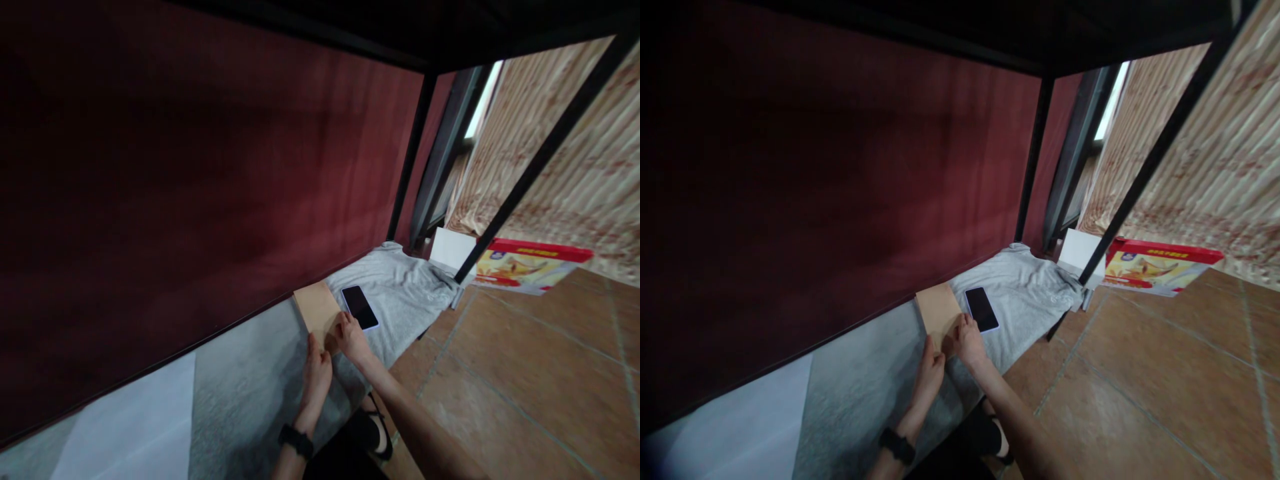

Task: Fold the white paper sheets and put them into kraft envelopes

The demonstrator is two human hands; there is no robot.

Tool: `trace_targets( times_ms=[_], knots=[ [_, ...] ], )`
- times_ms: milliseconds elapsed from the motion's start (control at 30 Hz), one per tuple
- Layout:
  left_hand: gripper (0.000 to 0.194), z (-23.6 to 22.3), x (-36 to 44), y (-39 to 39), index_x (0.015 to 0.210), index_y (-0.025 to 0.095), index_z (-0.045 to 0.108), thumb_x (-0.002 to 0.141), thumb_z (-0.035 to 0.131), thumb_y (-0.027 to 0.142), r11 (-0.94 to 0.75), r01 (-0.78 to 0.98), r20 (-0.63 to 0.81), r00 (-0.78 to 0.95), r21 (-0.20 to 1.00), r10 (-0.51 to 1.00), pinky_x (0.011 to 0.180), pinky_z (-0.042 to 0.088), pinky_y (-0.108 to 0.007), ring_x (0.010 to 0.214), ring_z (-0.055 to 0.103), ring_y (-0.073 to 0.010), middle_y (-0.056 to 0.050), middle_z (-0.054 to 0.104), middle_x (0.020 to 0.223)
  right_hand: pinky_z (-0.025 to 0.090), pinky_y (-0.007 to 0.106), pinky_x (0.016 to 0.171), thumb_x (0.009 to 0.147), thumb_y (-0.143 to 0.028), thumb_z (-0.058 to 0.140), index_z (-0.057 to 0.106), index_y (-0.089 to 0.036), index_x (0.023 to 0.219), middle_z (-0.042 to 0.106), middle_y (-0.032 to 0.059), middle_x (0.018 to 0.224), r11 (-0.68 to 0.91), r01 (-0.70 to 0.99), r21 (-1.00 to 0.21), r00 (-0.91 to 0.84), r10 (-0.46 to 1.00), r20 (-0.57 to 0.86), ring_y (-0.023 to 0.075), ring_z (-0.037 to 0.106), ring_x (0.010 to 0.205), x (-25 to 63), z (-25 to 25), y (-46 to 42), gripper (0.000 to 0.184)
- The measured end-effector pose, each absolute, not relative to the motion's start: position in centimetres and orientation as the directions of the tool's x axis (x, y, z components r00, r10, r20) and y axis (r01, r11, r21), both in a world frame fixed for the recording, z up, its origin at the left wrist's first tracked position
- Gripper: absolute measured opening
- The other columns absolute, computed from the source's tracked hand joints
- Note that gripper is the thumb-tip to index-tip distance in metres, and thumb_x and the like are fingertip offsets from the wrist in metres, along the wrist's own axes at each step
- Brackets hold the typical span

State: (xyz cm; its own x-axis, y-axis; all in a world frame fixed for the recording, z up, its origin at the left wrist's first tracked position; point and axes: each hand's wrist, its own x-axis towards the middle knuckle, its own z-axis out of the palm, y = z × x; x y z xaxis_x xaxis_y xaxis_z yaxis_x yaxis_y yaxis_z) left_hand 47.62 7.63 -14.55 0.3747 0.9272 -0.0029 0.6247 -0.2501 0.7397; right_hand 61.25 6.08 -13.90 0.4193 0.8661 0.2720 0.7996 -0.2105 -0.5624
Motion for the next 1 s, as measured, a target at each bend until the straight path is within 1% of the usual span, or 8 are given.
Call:
trace_targets(
  times_ms=[133, 233, 333, 467, 600, 767, 867, 1000],
  knots=[
    [0.061, -13.8, 47.8, 7.0, 0.150, 0.012, 0.036, 0.089, 0.040, 0.012, -0.143, 0.612, -0.067, 0.308, 0.777, 0.949, 0.119, 0.034, -0.038, 0.145, 0.039, -0.0251, -0.017, 0.044, 0.155, 0.048, 0.038, 0.101, 0.086, -0.007, 0.047, 0.058, -0.011, 0.124, 0.064, 0.0170, 0.121, -0.196, 0.796, -0.573, 0.409, 0.871, 0.271, 0.0250, 0.061, 0.115, 61.3, -13.9, 6.2, 0.039],
    [0.062, -13.5, 47.8, 6.7, 0.149, 0.014, 0.034, 0.087, 0.042, 0.011, -0.152, 0.584, -0.048, 0.314, 0.798, 0.948, 0.119, 0.034, -0.046, 0.145, 0.039, -0.0251, -0.017, 0.046, 0.154, 0.048, 0.038, 0.103, 0.087, -0.008, 0.047, 0.057, -0.011, 0.127, 0.063, 0.0175, 0.126, -0.202, 0.792, -0.577, 0.418, 0.868, 0.269, 0.0252, 0.060, 0.118, 61.3, -14.0, 6.3, 0.042],
    [0.060, -13.4, 47.8, 6.6, 0.148, 0.012, 0.036, 0.088, 0.042, 0.011, -0.163, 0.563, -0.039, 0.331, 0.810, 0.943, 0.119, 0.033, -0.043, 0.146, 0.038, -0.0238, -0.019, 0.043, 0.155, 0.048, 0.038, 0.105, 0.088, -0.009, 0.045, 0.056, -0.008, 0.130, 0.059, 0.0202, 0.132, -0.198, 0.793, -0.576, 0.415, 0.868, 0.273, 0.0261, 0.057, 0.124, 61.3, -14.2, 6.4, 0.044],
    [0.061, -13.2, 47.5, 6.2, 0.149, 0.012, 0.036, 0.089, 0.044, 0.015, -0.167, 0.542, -0.028, 0.333, 0.824, 0.942, 0.120, 0.033, -0.042, 0.147, 0.036, -0.0237, -0.019, 0.041, 0.157, 0.045, 0.047, 0.110, 0.085, -0.006, 0.045, 0.052, -0.006, 0.136, 0.054, 0.0240, 0.139, -0.119, 0.810, -0.574, 0.388, 0.843, 0.373, 0.0300, 0.049, 0.134, 61.5, -14.1, 6.1, 0.051],
    [0.061, -12.7, 45.1, 4.9, 0.151, 0.015, 0.035, 0.091, 0.045, 0.022, -0.232, 0.556, 0.054, 0.318, 0.798, 0.947, 0.121, 0.031, -0.043, 0.149, 0.031, -0.0238, -0.016, 0.037, 0.160, 0.043, 0.050, 0.112, 0.090, -0.009, 0.042, 0.045, -0.012, 0.144, 0.043, 0.0214, 0.150, 0.004, 0.813, -0.582, 0.337, 0.812, 0.477, 0.0287, 0.041, 0.142, 60.3, -13.4, 4.1, 0.054],
    [0.059, -13.7, 36.5, 2.7, 0.150, 0.013, 0.040, 0.094, 0.042, 0.029, -0.328, 0.706, 0.267, 0.201, 0.628, 0.943, 0.121, 0.030, -0.045, 0.152, 0.025, -0.0267, -0.015, 0.029, 0.164, 0.044, 0.047, 0.113, 0.095, -0.015, 0.043, 0.041, -0.022, 0.150, 0.044, 0.0139, 0.154, 0.217, 0.796, -0.565, 0.092, 0.879, 0.467, 0.0259, 0.042, 0.143, 55.6, -14.4, -0.4, 0.055],
    [0.059, -14.5, 29.3, 1.7, 0.149, 0.014, 0.042, 0.095, 0.041, 0.037, -0.184, 0.847, 0.314, 0.021, 0.499, 0.949, 0.120, 0.031, -0.049, 0.152, 0.024, -0.0298, -0.016, 0.034, 0.161, 0.044, 0.047, 0.113, 0.095, -0.019, 0.046, 0.047, -0.021, 0.147, 0.048, 0.0128, 0.152, 0.257, 0.828, -0.498, -0.035, 0.911, 0.410, 0.0278, 0.044, 0.141, 52.3, -15.8, -2.6, 0.052],
    [0.067, -14.2, 22.2, 0.4, 0.146, 0.002, 0.044, 0.095, 0.042, 0.045, 0.118, 0.970, 0.285, -0.177, 0.212, 0.942, 0.112, 0.036, -0.058, 0.146, 0.034, -0.0400, -0.028, 0.042, 0.153, 0.039, 0.050, 0.116, 0.098, -0.024, 0.046, 0.052, -0.019, 0.144, 0.052, 0.0131, 0.149, 0.239, 0.888, -0.392, -0.081, 0.923, 0.377, 0.0295, 0.048, 0.138, 50.1, -16.6, -3.5, 0.047]
  ],
)
